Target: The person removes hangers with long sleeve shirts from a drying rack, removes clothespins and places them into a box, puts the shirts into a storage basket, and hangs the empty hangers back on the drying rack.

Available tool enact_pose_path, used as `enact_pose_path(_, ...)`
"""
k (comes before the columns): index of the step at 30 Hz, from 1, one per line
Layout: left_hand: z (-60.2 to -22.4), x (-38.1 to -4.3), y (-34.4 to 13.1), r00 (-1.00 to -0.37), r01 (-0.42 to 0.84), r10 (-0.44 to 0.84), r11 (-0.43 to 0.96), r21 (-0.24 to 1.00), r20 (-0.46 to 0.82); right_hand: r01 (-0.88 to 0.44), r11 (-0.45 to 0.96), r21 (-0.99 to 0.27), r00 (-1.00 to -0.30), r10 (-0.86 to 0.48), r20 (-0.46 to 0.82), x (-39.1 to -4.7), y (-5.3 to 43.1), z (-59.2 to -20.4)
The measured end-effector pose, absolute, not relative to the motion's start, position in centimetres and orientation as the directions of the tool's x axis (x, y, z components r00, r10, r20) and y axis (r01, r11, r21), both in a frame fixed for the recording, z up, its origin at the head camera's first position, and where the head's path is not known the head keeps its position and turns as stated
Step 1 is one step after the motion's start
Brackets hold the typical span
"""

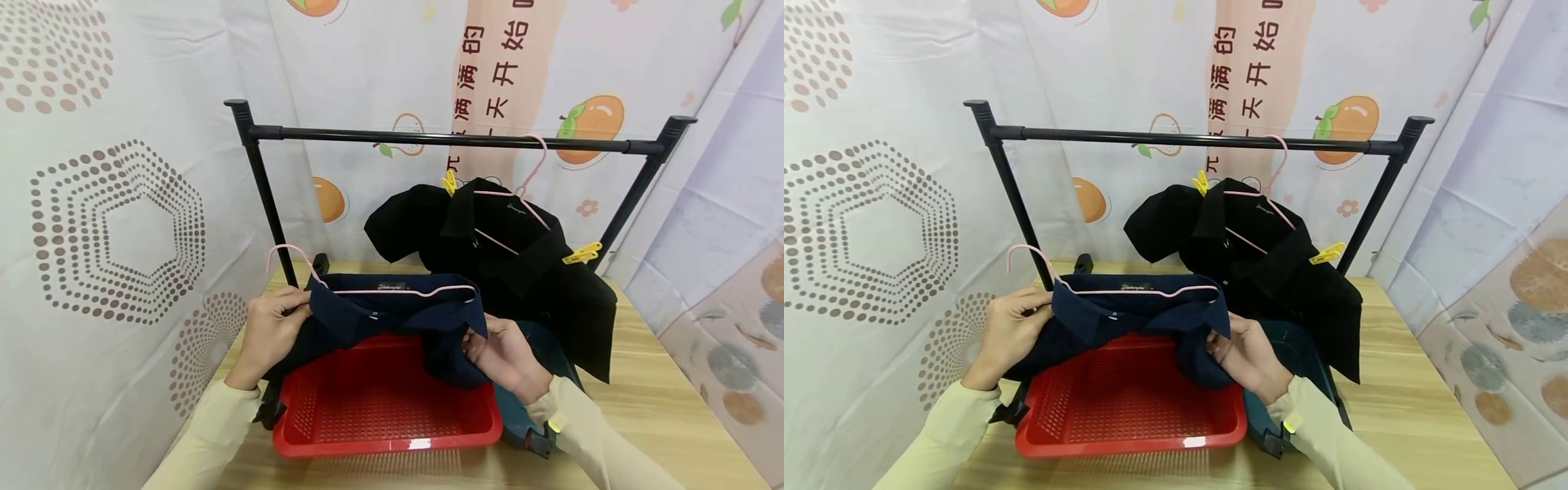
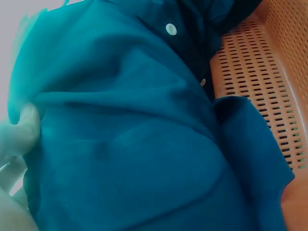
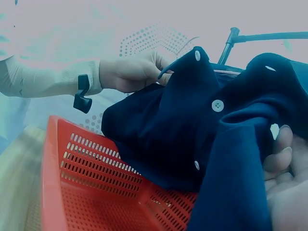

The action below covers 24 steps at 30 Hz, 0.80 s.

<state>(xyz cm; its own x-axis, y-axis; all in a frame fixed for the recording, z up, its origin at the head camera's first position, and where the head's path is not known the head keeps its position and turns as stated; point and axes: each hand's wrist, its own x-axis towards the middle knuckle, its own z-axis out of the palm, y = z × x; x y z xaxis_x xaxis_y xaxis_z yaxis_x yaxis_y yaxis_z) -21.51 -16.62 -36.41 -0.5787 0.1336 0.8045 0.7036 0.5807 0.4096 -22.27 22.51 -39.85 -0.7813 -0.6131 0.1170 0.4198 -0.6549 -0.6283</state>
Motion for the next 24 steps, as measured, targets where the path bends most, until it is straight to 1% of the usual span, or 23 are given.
enact_pose_path(4, -36.5, -21.5, -16.7, -0.583, 0.697, 0.128, 0.587, 0.412, 0.802, 0.439, -0.578, -0.688, -0.778, -0.628, 0.031, -22.4, 22.6, -39.6)
enact_pose_path(9, -36.4, -21.5, -16.7, -0.575, 0.705, 0.126, 0.578, 0.411, 0.809, 0.458, -0.468, -0.756, -0.798, -0.591, -0.117, -22.4, 22.5, -39.5)
enact_pose_path(13, -36.3, -21.5, -16.6, -0.570, 0.713, 0.123, 0.565, 0.415, 0.813, 0.442, -0.326, -0.836, -0.801, -0.563, -0.204, -22.2, 22.1, -39.9)
enact_pose_path(15, -36.2, -21.6, -16.6, -0.575, 0.710, 0.121, 0.566, 0.420, 0.809, 0.378, -0.230, -0.897, -0.812, -0.548, -0.202, -22.3, 21.9, -40.0)
enact_pose_path(16, -36.2, -21.6, -16.7, -0.579, 0.706, 0.122, 0.569, 0.422, 0.806, 0.323, -0.176, -0.930, -0.825, -0.534, -0.185, -22.3, 21.9, -40.1)
enact_pose_path(19, -36.3, -21.7, -16.8, -0.591, 0.698, 0.129, 0.576, 0.425, 0.796, 0.165, -0.030, -0.986, -0.880, -0.455, -0.134, -22.4, 22.1, -39.8)
enact_pose_path(22, -36.3, -21.7, -16.8, -0.595, 0.697, 0.143, 0.583, 0.418, 0.791, -0.007, 0.093, -0.996, -0.936, -0.350, -0.026, -22.6, 22.7, -39.0)
enact_pose_path(24, -36.3, -21.7, -16.9, -0.600, 0.693, 0.149, 0.588, 0.418, 0.786, -0.142, 0.174, -0.974, -0.950, -0.299, 0.086, -22.7, 23.0, -38.3)
